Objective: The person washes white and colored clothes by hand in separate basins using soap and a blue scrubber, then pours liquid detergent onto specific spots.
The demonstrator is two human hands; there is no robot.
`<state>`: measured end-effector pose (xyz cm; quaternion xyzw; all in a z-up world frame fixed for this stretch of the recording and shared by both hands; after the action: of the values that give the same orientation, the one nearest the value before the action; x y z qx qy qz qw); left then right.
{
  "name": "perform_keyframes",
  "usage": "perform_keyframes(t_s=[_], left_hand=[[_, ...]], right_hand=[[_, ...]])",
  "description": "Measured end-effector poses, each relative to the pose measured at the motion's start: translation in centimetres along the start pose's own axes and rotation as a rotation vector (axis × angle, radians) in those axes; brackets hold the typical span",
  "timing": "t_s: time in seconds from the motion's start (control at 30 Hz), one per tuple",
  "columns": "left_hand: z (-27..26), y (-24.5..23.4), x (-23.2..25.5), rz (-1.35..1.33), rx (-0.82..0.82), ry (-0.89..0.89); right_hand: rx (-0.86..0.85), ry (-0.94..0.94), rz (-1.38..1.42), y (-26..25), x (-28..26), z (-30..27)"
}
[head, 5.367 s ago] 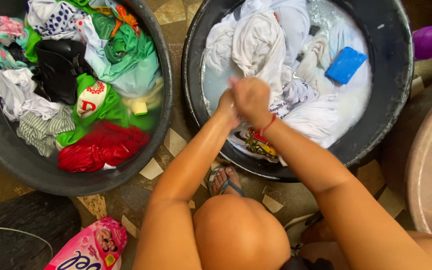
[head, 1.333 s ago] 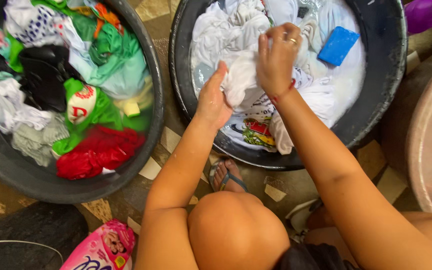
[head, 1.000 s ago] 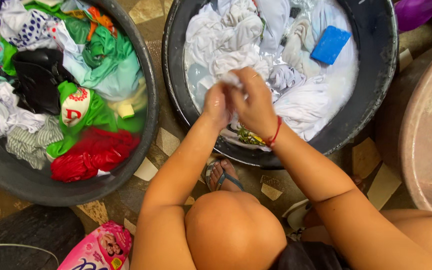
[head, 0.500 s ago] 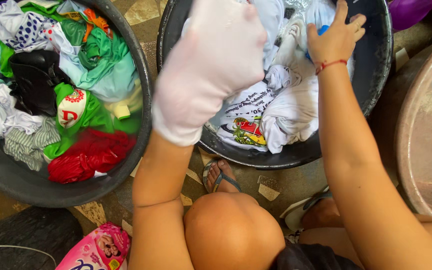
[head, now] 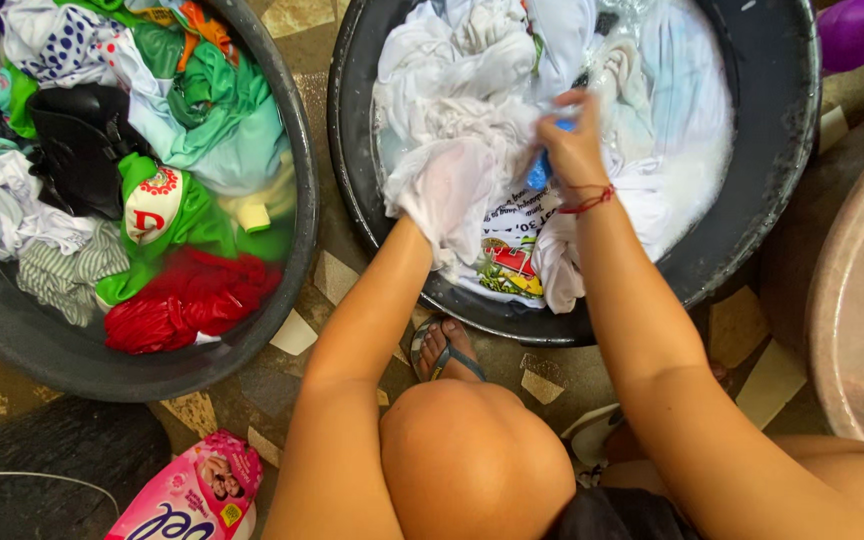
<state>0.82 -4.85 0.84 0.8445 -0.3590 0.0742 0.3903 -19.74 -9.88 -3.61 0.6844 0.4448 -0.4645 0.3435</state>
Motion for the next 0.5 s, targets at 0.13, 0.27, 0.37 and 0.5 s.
perform_keyframes(t_s=[0.13, 0.27, 0.37, 0.5], left_hand=[[2.2, -0.5, -0.7, -0.01, -0.019, -0.051], [2.4, 0.2, -1.4, -0.026, -0.038, -0.068], [1.6, 1.1, -2.2, -0.042, -0.017, -0.036], [-0.1, 1.6, -0.3, -0.167, -0.086, -0.074]], right_hand=[[-0.079, 0.561, 0.2, 3.4, 5.1, -0.3], [0.035, 0.962, 0.331, 4.0, 3.5, 0.0], [0.018, 0.409, 0.217, 6.6, -0.2, -2.4], [-0.096, -0.88, -0.485, 9.8, -5.9, -16.0]])
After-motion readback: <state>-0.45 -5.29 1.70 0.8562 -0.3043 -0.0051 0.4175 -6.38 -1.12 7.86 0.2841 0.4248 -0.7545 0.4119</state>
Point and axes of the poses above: each hand's wrist, its own z-axis towards the middle knuckle, its own y-axis out of the palm, x = y × z, the point moved 6 cm from there along z, towards the middle knuckle, and after that the axes turned 15 degrees about x, right-handed, at the moved point
